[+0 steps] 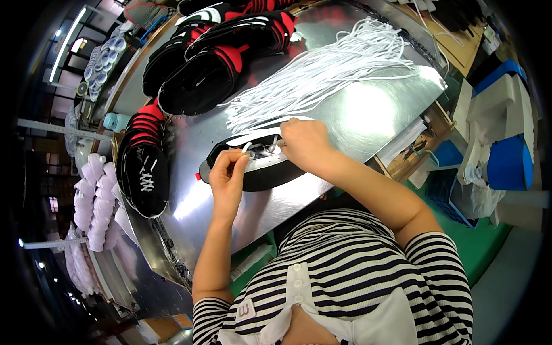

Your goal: The person threads a long white lace through the eyelets of a black and white sneaker on a metal table, pulling the lace tight at each step.

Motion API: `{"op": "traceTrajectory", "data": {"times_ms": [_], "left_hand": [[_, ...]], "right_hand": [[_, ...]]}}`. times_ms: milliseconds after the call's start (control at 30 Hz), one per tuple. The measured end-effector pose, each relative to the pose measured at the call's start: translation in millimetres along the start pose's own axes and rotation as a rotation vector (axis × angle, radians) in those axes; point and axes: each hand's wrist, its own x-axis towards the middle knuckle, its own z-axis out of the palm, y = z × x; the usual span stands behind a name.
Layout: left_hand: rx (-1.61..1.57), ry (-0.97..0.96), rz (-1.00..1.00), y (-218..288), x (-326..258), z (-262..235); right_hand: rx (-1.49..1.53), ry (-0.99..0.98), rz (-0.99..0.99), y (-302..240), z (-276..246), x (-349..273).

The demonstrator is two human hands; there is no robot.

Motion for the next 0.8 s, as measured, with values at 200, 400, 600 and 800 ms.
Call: {"op": "traceTrajectory", "data": {"times_ms": [200, 400, 600, 800], "left_hand": [[-0.094, -0.023, -0.067, -1.8, -2.6, -4.3], [-0.522, 0.007, -0.28, 15.3, -4.0, -25.3], [-1.11, 0.218, -0.249, -11.5, 20.4, -99.5], [-1.479, 0.536, -0.181, -64.2, 2.5, -287.0]], "right_hand": [[0.707, -0.176, 0.288, 26.5, -11.1, 2.4], [0.913, -0.052, 0.382, 25.2, -10.2, -6.5], [0.706, -0.025, 0.375, 27.6, -9.2, -9.5], [0.503, 0.031, 0.257, 21.9, -3.1, -10.2]]}}
